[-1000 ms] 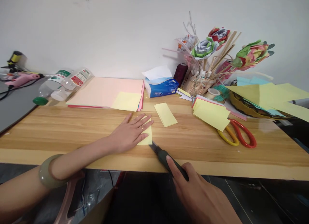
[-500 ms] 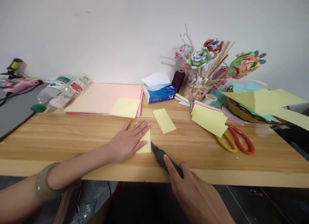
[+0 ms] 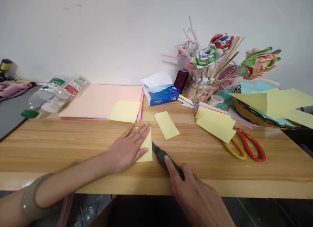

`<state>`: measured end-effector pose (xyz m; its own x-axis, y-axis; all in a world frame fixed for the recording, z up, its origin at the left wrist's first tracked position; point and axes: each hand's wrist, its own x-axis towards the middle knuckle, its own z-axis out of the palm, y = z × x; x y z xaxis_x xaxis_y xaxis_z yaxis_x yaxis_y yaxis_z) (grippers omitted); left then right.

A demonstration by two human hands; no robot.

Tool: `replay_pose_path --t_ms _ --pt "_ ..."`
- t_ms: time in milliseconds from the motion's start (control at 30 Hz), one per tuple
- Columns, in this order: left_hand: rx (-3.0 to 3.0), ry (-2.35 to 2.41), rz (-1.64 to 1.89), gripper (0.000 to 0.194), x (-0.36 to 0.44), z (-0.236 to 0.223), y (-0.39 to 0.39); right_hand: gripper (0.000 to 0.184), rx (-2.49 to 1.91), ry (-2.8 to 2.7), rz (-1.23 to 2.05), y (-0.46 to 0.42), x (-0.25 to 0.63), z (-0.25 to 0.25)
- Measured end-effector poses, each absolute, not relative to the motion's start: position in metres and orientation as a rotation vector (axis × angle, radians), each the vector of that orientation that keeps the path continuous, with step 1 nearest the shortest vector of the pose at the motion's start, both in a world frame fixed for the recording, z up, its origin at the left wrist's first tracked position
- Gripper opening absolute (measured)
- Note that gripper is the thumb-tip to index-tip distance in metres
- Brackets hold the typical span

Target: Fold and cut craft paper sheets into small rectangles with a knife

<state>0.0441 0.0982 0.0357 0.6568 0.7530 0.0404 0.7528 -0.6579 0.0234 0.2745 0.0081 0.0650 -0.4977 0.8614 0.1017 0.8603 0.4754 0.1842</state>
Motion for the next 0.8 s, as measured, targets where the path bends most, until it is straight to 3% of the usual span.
replay_pose_path --t_ms 267,800 --pt "2.864 1.305 0.116 0.060 0.044 0.035 0.097 0.072 1.489 2.659 0.456 0.021 0.269 0.069" --pt "2.832 1.317 0.111 0.062 0.045 0.035 0.097 0.062 1.589 2.525 0.571 0.042 0.267 0.066"
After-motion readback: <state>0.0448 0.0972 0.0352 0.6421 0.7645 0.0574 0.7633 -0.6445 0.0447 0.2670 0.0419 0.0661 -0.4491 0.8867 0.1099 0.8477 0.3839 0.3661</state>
